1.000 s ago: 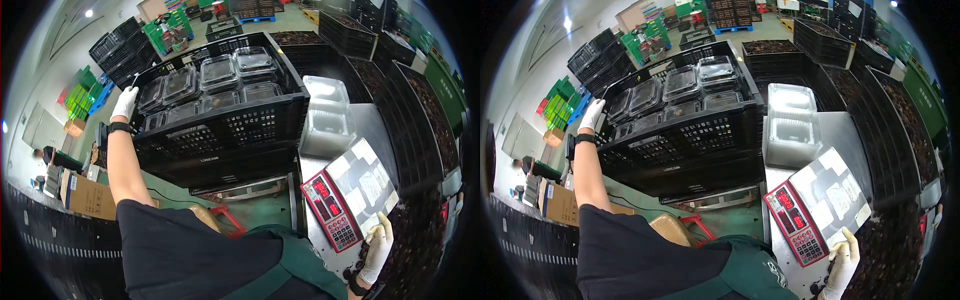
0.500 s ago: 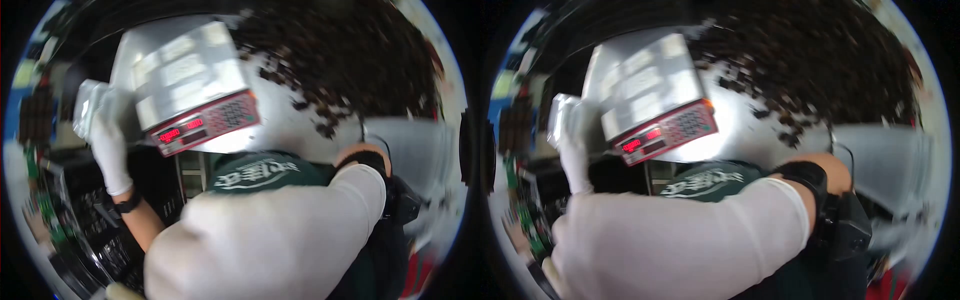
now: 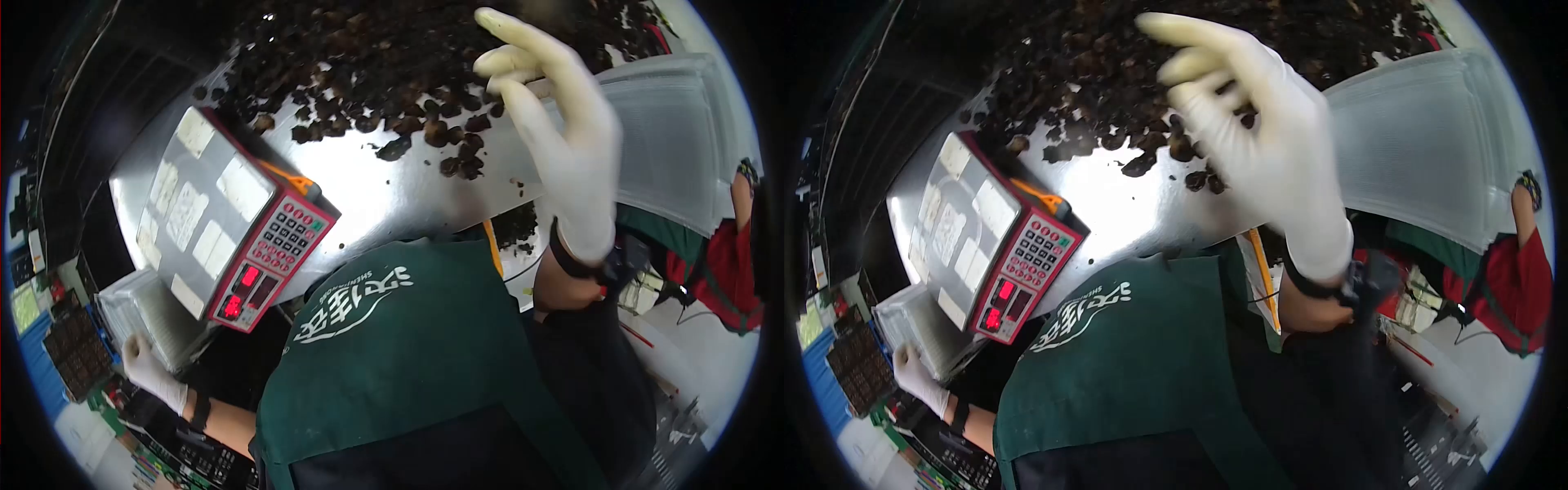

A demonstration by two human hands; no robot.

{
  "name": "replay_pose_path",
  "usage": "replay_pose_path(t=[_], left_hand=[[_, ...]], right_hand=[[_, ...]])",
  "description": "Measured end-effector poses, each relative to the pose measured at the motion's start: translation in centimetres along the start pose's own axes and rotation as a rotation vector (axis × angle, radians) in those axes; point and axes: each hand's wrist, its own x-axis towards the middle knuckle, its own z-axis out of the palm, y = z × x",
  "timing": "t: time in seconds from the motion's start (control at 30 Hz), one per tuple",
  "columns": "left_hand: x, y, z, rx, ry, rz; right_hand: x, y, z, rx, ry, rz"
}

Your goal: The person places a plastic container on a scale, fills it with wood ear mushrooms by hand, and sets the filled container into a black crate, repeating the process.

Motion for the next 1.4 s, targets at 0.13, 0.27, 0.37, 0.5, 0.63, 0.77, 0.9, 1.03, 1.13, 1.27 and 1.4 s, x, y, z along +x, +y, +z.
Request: replay_pose_path(t=[0.13,0.27,0.37,0.5,0.63,0.77,0.9,1.03,1.13,1.27,1.4], left_hand=[[-1.7,6.2,-3.1,-0.075,0.376,0.035],[-6.5,15.1,0.2,-0.216,0.36,0.362],[-9.2,17.5,4.8,-0.249,0.036,0.441],[-11.8,22.3,7.9,-0.356,-0.116,0.622],[-13.0,23.0,8.0,-0.412,-0.149,0.61],[-13.1,23.2,7.9,-0.392,-0.136,0.611],[-13.5,23.6,7.7,-0.394,-0.135,0.626],[-13.6,24.2,7.5,-0.397,-0.127,0.642],[-13.6,24.3,7.6,-0.424,-0.151,0.6],[-13.8,24.2,7.7,-0.418,-0.143,0.574],[-13.6,24.5,7.6,-0.389,-0.127,0.601]], right_hand=[[-5.7,12.4,-0.5,-0.721,-0.08,0.193],[-10.0,15.5,5.1,-0.565,-0.103,0.201],[-9.4,15.5,7.8,-0.723,-0.148,0.075],[-7.5,16.3,9.4,-0.653,-0.138,0.017],[-8.0,17.1,9.3,-0.618,-0.045,-0.018],[-5.2,17.9,9.7,-0.467,0.063,-0.119],[-0.3,17.2,11.1,-0.449,-0.027,-0.065],[3.0,16.7,13.0,-0.699,-0.154,-0.117],[1.5,16.7,14.0,-0.708,-0.213,-0.172],[1.4,18.8,13.5,-0.544,0.028,-0.174],[4.3,20.0,12.2,-0.266,-0.017,0.031]])
